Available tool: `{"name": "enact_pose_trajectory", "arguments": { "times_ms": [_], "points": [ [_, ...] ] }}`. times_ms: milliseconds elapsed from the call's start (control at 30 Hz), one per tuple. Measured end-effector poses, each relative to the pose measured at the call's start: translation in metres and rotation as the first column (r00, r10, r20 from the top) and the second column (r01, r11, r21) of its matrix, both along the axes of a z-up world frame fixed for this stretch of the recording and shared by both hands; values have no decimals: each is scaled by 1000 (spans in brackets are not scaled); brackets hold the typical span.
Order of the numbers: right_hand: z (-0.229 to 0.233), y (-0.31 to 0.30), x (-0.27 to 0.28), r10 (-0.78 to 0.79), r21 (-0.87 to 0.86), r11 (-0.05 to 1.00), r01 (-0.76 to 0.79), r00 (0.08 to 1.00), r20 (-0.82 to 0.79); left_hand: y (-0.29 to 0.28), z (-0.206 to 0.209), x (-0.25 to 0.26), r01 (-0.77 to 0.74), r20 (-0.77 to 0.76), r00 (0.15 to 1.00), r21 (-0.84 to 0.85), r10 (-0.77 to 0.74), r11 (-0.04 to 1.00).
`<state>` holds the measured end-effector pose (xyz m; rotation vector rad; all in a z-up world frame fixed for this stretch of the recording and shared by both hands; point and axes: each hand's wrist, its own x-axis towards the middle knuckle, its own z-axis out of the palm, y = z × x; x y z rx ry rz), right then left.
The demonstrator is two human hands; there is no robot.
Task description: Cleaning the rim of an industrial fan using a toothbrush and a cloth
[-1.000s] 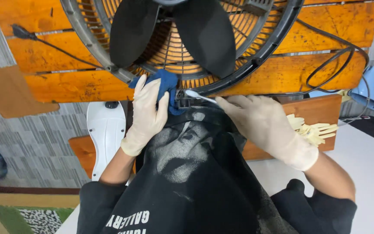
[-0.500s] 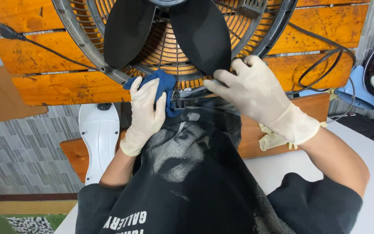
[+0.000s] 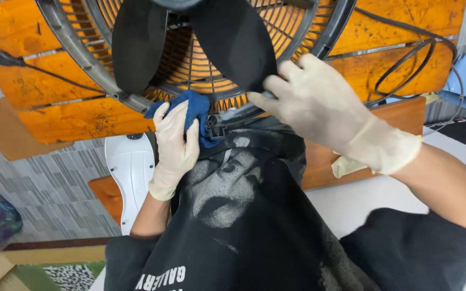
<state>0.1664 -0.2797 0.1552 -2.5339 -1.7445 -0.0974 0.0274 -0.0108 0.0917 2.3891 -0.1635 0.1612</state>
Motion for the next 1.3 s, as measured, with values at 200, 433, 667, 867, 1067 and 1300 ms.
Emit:
{"name": "enact_pose_trajectory", "arguments": {
  "times_ms": [200,433,667,867,1067,1300],
  "points": [
    [-4,13,-6,97,103,989,-108,989,108,-5,5,4,-8,2,1000,1,8,1000],
    [16,65,11,303,80,935,-346,894,329,-4,2,4,19,-45,999,55,-16,998],
    [31,99,32,493,-152,869,-471,850,187,-1,-3,-1,-7,-59,998,34,9,999],
    [21,81,22,380,11,924,-383,919,109,-1,-4,-2,-32,-59,998,49,35,998],
    [21,118,26,489,-142,870,-472,863,127,-5,3,3,-18,-73,997,30,20,999],
    [78,39,49,128,-211,970,-120,991,26,-6,-2,1,-59,-68,996,48,63,997]
  ]
}}
